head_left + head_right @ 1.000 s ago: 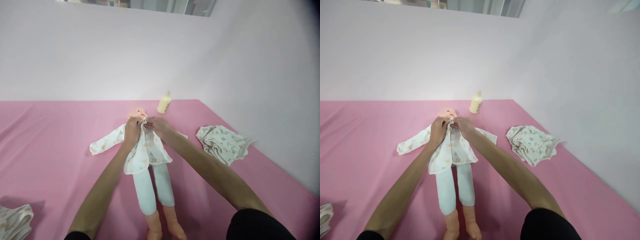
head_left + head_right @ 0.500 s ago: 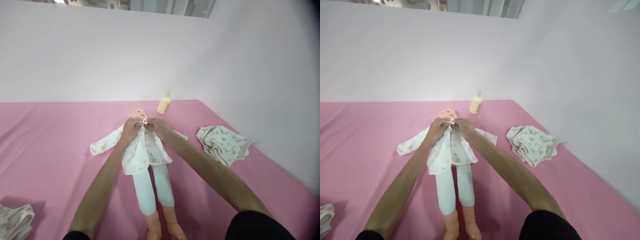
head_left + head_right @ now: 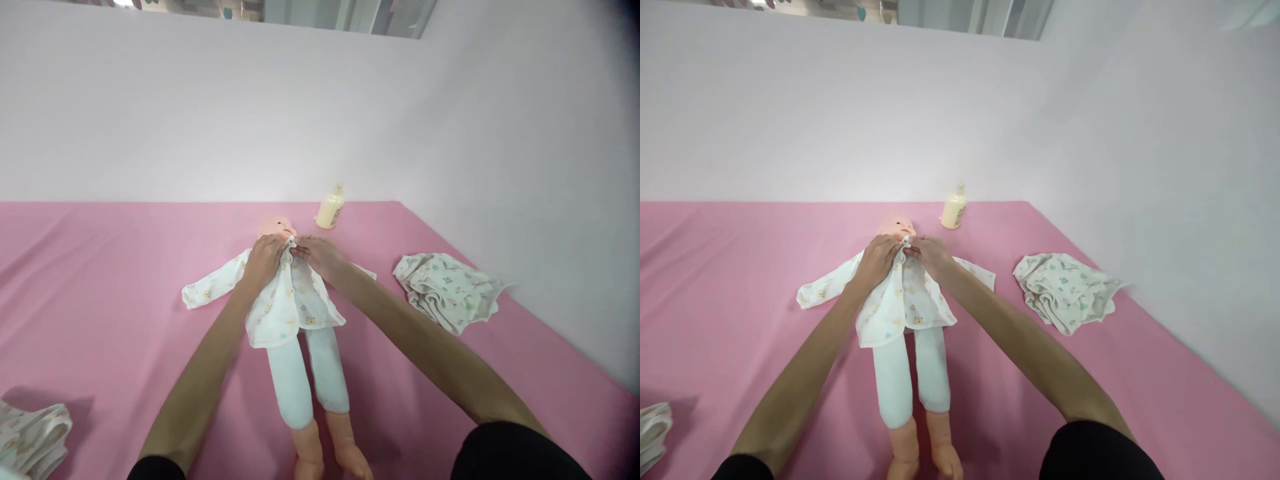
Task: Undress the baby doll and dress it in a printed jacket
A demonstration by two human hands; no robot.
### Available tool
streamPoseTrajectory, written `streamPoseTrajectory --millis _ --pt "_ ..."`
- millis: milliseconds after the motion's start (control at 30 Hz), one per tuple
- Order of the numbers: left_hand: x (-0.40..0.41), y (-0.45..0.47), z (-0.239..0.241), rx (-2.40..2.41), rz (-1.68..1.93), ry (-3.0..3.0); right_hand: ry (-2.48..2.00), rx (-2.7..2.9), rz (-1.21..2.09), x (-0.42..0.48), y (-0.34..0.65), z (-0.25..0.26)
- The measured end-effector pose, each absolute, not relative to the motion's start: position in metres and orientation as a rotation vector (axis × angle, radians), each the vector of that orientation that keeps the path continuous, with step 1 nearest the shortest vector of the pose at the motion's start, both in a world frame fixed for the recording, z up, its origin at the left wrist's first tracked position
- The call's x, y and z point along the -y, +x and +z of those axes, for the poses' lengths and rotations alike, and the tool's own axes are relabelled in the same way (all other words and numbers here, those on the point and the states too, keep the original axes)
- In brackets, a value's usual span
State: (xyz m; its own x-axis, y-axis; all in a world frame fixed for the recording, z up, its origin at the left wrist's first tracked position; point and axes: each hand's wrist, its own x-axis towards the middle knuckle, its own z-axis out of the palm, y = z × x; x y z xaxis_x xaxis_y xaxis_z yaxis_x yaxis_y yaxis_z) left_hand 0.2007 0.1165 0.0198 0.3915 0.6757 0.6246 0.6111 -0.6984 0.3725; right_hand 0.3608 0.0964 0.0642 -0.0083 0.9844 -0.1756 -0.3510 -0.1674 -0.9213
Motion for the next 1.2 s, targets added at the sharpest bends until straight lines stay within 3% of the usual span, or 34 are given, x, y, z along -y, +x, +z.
streamPoseTrajectory --millis 1200 --pt "-0.115 0.204 0.021 -1.096 1.287 2.267 -1.129 1.261 1.421 -0.092 0.377 0.076"
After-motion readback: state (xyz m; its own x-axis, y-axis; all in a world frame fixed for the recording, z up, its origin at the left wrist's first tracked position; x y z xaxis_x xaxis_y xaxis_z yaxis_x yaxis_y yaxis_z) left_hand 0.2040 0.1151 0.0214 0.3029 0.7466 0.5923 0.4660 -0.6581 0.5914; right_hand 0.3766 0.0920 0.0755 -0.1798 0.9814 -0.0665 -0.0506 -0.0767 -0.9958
